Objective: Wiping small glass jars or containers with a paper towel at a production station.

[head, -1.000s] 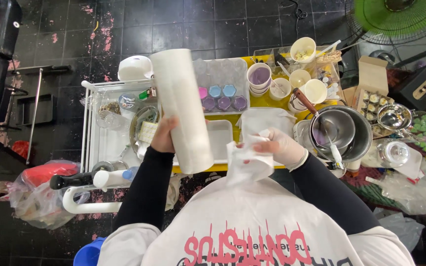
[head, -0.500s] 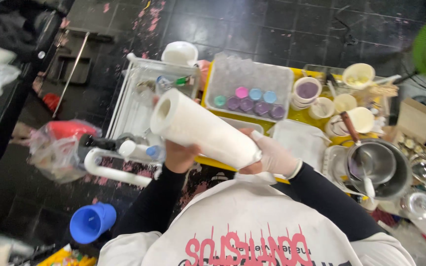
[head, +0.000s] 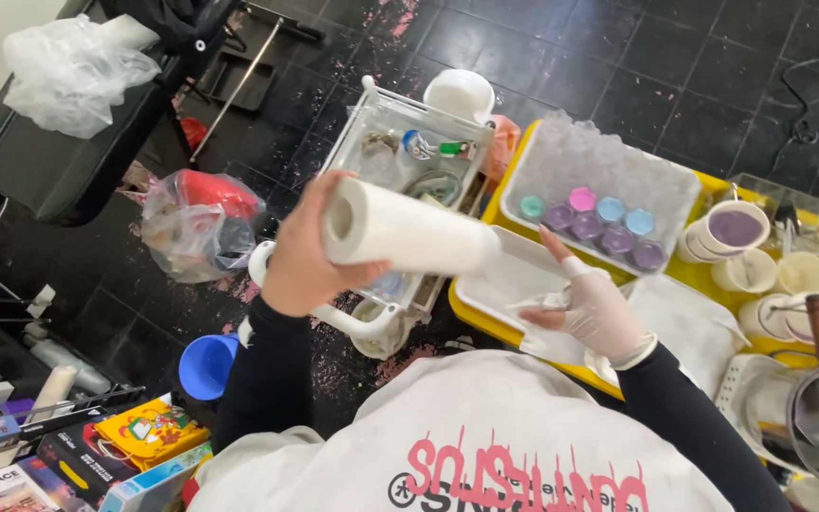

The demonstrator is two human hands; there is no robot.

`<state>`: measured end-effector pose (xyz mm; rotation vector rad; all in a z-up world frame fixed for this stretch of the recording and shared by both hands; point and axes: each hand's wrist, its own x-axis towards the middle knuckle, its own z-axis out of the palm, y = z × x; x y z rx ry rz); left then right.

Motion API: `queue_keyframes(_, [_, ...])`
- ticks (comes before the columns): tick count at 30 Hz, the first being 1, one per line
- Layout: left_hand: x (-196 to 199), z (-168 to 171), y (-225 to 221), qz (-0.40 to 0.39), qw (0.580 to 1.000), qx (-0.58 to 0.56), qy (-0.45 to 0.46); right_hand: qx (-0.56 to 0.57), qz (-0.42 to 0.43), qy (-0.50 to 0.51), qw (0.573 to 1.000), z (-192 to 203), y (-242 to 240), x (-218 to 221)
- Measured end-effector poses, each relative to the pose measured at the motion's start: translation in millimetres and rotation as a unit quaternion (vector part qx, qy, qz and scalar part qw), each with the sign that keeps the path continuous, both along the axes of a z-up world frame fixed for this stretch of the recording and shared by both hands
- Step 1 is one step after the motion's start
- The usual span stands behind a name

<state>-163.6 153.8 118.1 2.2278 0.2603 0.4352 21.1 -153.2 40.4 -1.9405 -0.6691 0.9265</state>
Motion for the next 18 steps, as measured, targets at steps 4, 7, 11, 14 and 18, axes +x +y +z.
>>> queue_keyframes(4, [11.5, -9.9, 43.9, 0.081, 0.992, 0.089, 0.022, -0.081, -0.033, -0.034, 0.996, -29.3, -4.1, 4.7])
queue_keyframes(7, [25.2, -51.0, 80.9, 0.142, 0.981, 0.125, 0.05, 0.062, -0.086, -0.019, 0.994, -31.1, -3.1, -5.0])
queue_keyframes(11, [52.5, -131.2, 128.0, 0.218, 0.961, 0.135, 0.104, 0.067, -0.096, -0.035, 0.992, -45.7, -9.5, -9.1])
queue_keyframes(14, [66.3, -183.7, 144.8, 0.26, 0.946, 0.116, 0.154, 0.058, -0.126, -0.011, 0.99, -60.7, -18.3, -12.0])
queue_keyframes(18, [81.6, -240.0, 155.1, 0.3, 0.933, 0.084, 0.18, 0.044, -0.204, -0.001, 0.978, -92.2, -36.7, -12.3])
